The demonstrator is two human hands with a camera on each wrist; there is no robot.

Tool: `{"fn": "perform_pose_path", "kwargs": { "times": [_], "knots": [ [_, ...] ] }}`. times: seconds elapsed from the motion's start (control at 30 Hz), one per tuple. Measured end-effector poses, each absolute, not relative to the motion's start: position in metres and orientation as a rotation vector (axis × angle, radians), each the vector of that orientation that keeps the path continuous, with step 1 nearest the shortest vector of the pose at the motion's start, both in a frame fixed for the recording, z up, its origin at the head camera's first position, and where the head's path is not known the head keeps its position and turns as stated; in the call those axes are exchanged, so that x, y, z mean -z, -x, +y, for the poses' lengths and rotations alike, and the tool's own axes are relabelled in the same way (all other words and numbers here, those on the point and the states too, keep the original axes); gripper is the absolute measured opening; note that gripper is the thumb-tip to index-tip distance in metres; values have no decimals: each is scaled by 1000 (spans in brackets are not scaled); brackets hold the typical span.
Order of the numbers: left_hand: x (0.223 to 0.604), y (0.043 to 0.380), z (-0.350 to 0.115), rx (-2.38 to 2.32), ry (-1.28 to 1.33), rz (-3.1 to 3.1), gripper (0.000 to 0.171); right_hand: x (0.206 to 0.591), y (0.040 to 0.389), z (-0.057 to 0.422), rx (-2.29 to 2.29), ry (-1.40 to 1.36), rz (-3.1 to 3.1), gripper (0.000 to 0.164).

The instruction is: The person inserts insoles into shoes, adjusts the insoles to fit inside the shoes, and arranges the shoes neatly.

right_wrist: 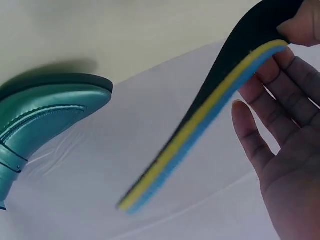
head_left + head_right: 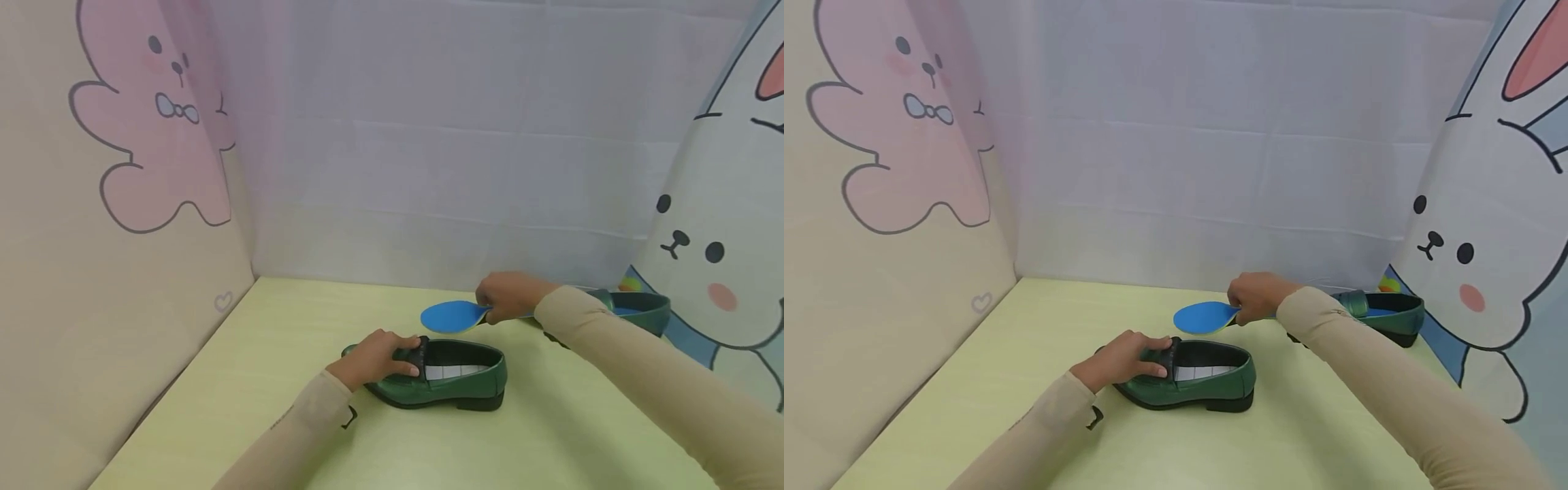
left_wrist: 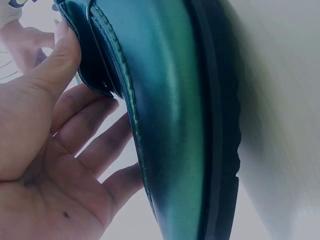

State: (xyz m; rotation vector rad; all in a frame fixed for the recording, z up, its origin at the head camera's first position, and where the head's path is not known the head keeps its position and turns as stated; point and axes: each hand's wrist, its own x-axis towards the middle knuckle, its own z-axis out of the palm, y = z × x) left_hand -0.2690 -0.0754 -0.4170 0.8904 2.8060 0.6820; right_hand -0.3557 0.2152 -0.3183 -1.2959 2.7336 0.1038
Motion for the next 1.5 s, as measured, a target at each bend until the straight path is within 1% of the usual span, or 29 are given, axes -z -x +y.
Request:
{"fn": "perform_pose_path", "kwargs": {
  "times": [0.17,0.37,0.57,0.67,0.87,0.93,1.07,1.3,1.5],
  "knots": [
    [414,268,-77,-709,-896,2803,62,304,344,218,-129,1285,2745,12],
    [415,269,-78,-718,-912,2794,63,292,330,214,-228,1190,2712,7],
    [417,269,-80,-731,-914,2793,62,283,311,202,-345,1159,2666,13],
    [417,269,-80,-738,-909,2794,62,280,302,197,-398,1182,2664,7],
    [419,271,-79,-754,-915,2780,62,282,293,190,-434,1201,2667,20],
    [420,271,-78,-751,-922,2781,62,284,291,188,-454,1198,2670,21],
    [420,272,-78,-740,-928,2794,62,287,288,184,-488,1191,2679,18],
    [419,270,-78,-706,-915,2807,62,290,279,171,-567,1261,2661,17],
    [419,269,-77,-709,-902,2819,62,298,276,160,-603,1270,2658,12]
  ]
}}
